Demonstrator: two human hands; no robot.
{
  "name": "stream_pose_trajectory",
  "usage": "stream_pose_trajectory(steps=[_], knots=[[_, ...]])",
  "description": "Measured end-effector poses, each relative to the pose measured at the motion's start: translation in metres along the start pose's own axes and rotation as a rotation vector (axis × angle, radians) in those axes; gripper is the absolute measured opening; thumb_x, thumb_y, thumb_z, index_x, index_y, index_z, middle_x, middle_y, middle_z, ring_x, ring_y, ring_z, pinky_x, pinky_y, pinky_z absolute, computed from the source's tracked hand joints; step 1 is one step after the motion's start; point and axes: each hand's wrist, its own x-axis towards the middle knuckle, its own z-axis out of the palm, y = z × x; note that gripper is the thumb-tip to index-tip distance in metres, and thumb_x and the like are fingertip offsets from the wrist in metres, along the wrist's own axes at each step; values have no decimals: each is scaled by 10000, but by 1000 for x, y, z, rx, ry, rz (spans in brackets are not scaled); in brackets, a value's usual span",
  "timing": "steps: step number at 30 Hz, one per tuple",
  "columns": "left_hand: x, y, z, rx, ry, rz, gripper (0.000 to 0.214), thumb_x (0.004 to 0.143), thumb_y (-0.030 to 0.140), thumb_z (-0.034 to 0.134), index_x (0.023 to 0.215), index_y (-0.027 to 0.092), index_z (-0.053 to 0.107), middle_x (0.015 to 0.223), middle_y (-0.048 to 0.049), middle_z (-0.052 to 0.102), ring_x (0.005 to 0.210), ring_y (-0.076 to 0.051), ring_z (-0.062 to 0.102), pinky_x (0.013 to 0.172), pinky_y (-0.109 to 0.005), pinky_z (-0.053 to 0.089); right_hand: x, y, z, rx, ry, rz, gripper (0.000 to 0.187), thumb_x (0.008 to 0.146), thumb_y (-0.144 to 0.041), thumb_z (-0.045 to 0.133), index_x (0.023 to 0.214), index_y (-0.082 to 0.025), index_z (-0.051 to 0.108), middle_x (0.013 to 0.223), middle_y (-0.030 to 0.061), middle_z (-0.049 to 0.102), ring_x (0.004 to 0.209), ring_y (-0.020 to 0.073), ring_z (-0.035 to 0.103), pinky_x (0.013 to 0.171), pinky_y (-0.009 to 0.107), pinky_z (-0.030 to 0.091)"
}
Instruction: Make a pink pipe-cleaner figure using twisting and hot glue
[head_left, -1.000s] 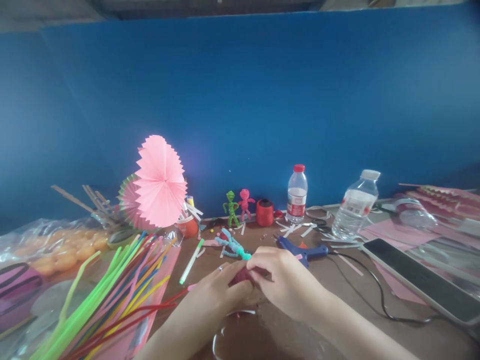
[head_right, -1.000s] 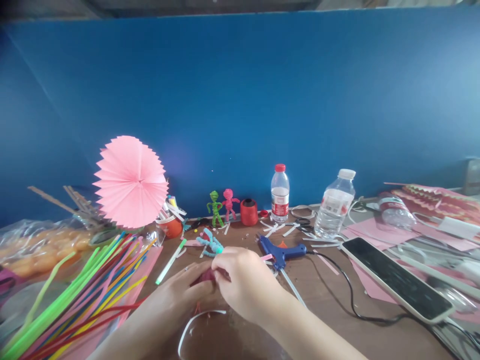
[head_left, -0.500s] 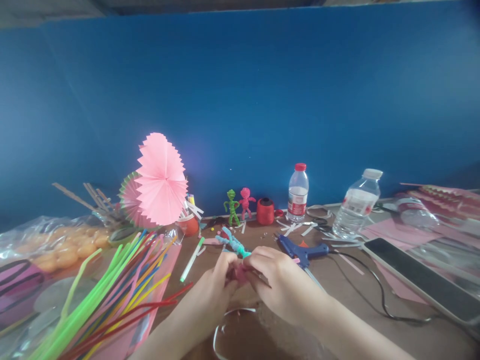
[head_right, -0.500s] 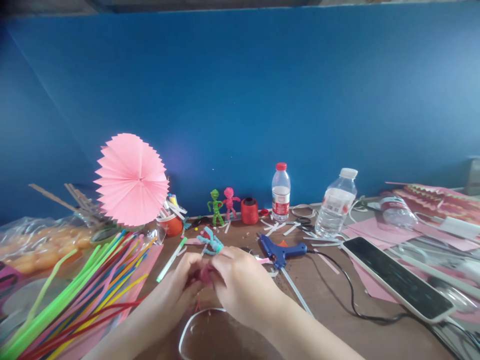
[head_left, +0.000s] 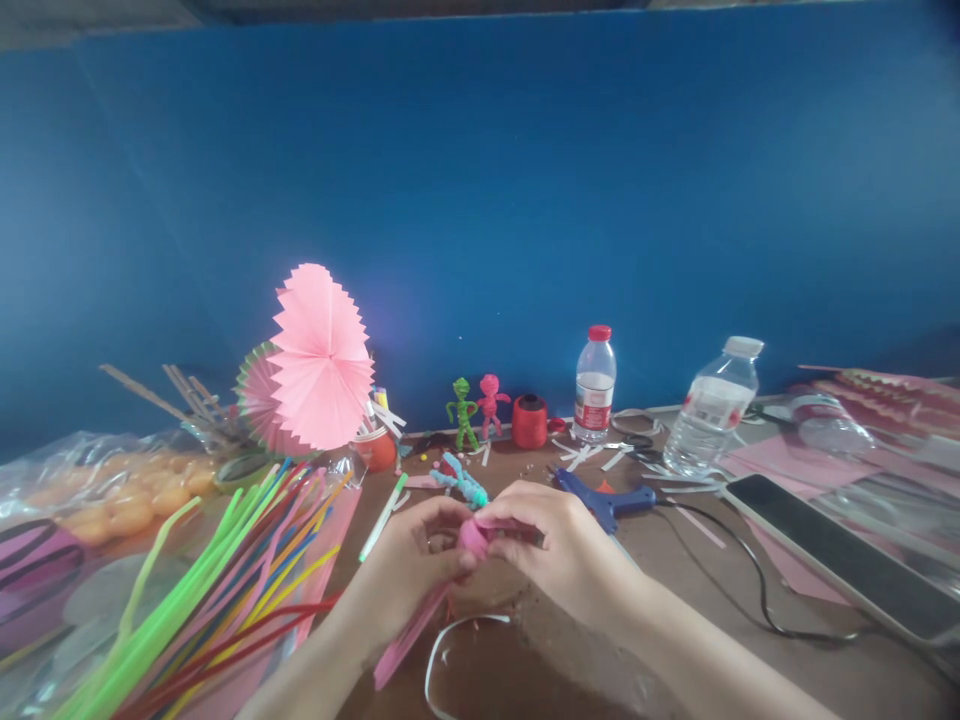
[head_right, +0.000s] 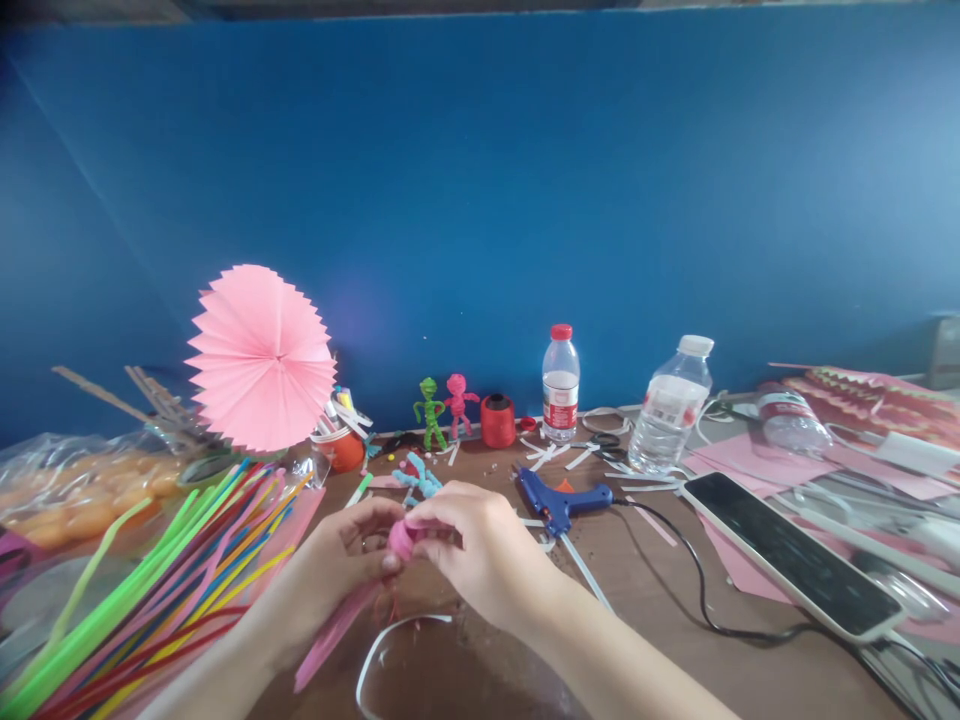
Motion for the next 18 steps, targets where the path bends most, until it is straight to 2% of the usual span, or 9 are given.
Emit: stream_pose_trajectory(steps=[2,7,11,14,18], knots=[[0,1,-1,-88,3,-21,229,623,107,729,827,128,627,772,-7,625,633,-109,561,575,-226,465,0,2,1,20,7,-12,273,750,13,586,846,-229,668,811,-27,621,763,103,572,688,187,434],[-4,2,1,-235,-4,-24,156,665,207,739,769,117,667,696,-16,648,599,-85,573,609,-199,470,-1,5,1,33,16,-56,281,756,29,566,830,-219,674,820,-17,626,770,103,579,699,198,440],[-4,2,6,-230,54,-33,171,622,167,765,730,108,647,623,-8,640,531,-75,548,531,-182,442,-1,5,4,68,4,-66,274,739,36,579,814,-203,689,823,-8,631,778,107,589,719,202,448],[-4,2,8,-174,92,-18,153,634,160,750,710,106,628,610,-13,636,528,-82,542,526,-196,434,-1,5,9,111,14,-5,294,739,30,566,847,-206,703,836,3,619,770,112,591,673,195,456],[-4,2,10,-116,138,11,224,622,143,747,819,122,642,685,-28,654,588,-115,566,559,-231,453,-2,7,16,123,41,70,247,767,-51,566,883,-217,707,844,13,574,742,121,577,622,203,457]])
